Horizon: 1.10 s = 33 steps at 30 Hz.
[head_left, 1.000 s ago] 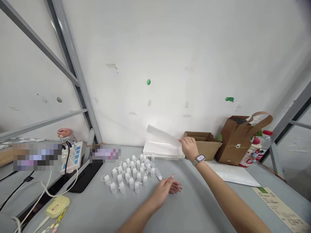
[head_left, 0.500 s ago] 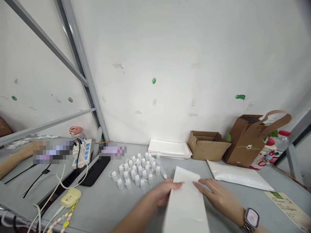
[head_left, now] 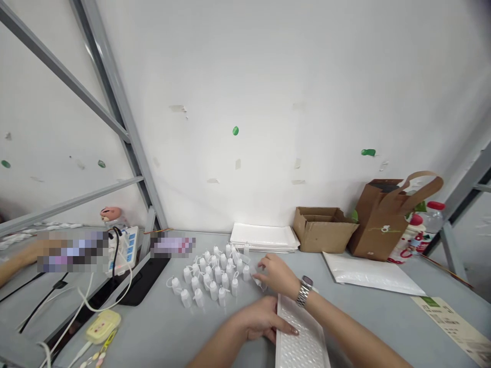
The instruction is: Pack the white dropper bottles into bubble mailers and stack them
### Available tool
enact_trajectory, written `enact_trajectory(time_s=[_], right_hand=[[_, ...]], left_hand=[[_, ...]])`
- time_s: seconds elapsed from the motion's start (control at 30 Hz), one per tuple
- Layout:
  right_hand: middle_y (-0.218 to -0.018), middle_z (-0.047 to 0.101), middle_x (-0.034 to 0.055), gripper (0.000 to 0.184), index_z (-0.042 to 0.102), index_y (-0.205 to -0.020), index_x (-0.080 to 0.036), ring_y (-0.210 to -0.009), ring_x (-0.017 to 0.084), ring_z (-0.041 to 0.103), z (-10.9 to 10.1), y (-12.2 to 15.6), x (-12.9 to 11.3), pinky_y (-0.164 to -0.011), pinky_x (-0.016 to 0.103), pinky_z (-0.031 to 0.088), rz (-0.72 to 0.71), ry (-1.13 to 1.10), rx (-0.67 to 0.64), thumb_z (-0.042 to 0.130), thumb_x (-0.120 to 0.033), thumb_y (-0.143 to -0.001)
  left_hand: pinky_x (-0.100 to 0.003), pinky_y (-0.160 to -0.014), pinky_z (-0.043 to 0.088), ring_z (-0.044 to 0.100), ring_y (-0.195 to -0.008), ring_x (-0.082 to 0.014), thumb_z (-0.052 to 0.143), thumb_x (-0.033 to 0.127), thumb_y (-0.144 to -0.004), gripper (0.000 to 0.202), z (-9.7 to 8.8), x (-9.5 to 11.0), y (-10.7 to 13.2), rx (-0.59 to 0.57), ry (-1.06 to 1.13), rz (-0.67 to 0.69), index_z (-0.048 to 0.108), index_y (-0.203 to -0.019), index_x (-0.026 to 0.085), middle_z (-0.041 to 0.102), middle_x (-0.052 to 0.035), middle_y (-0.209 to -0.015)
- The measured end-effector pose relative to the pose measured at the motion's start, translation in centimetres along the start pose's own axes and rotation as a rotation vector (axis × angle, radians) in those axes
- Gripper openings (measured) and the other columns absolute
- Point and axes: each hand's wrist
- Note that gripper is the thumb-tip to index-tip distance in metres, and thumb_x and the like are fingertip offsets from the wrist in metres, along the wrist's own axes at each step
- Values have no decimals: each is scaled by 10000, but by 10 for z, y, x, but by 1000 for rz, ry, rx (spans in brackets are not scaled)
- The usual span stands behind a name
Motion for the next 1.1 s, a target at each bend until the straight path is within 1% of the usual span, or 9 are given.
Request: enact_trajectory(time_s=[0.13,0.4,0.47,0.57,0.63,0.7,0.93,1.03,1.1], right_hand=[[-915,635,119,212,652,-825,-141,-883,240,569,23,-25,-10,-719,298,411,149,99,-139,593,-321,-730],[-872,649,135,93,618,-716,-133,-845,256,580,29,-24,3,-684,307,395,221,61,-90,577,-197,-662],[-854,654,114,112,595,-766,-139,-805,223,588,23,-23,10,-677,292,404,246,30,-43,538,-224,-720],[-811,651,73,211,534,-870,-156,-753,174,593,4,-21,26,-679,270,423,237,-301,197,440,-341,-832],[-737,634,43,283,507,-899,-162,-707,167,588,-11,-14,40,-677,277,432,208,-648,398,457,-431,-826],[-641,578,3,347,525,-905,-154,-627,156,554,-21,-3,53,-643,283,428,215,-848,506,506,-481,-789],[-508,397,-75,417,606,-844,-152,-459,84,341,-19,34,78,-446,226,270,456,-982,562,671,-507,-634],[-545,433,-60,388,610,-749,-167,-474,77,338,-17,36,77,-449,223,253,436,-1058,541,721,-493,-571],[-538,434,-57,375,610,-748,-170,-476,79,338,-16,35,74,-458,224,260,382,-1090,453,707,-497,-591]], left_hand=[[-253,-565,492,627,-819,-219,820,290,-434,530,0,0,1,19,-5,-7,665,-930,186,673,-61,-929],[-289,-678,472,620,-895,-242,814,263,-422,461,0,-1,0,41,13,16,677,-854,176,684,-46,-870],[-327,-750,467,619,-899,-250,812,240,-417,432,-1,-2,-2,60,39,42,674,-818,159,685,-54,-848],[-373,-793,459,626,-877,-266,815,217,-400,447,-4,-2,-4,135,99,60,660,-812,138,685,-71,-833],[-389,-781,463,628,-874,-281,822,216,-387,483,-4,0,-4,196,140,54,650,-830,131,686,-85,-847],[-395,-783,464,625,-894,-293,824,253,-406,509,-3,2,-4,241,182,64,645,-864,124,687,-105,-881],[-393,-863,423,625,-897,-294,774,453,-513,531,-7,4,-7,400,244,200,651,-891,101,695,-131,-875],[-386,-821,438,629,-862,-299,809,404,-462,525,-11,2,-10,421,243,221,659,-862,99,697,-133,-861],[-376,-788,448,633,-832,-294,820,375,-446,518,-13,1,-11,422,245,202,663,-853,95,698,-132,-845]])
Point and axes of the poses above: each hand's wrist, its own y-axis away from the middle knuckle, its own z-axis out of the palm, x = y × z
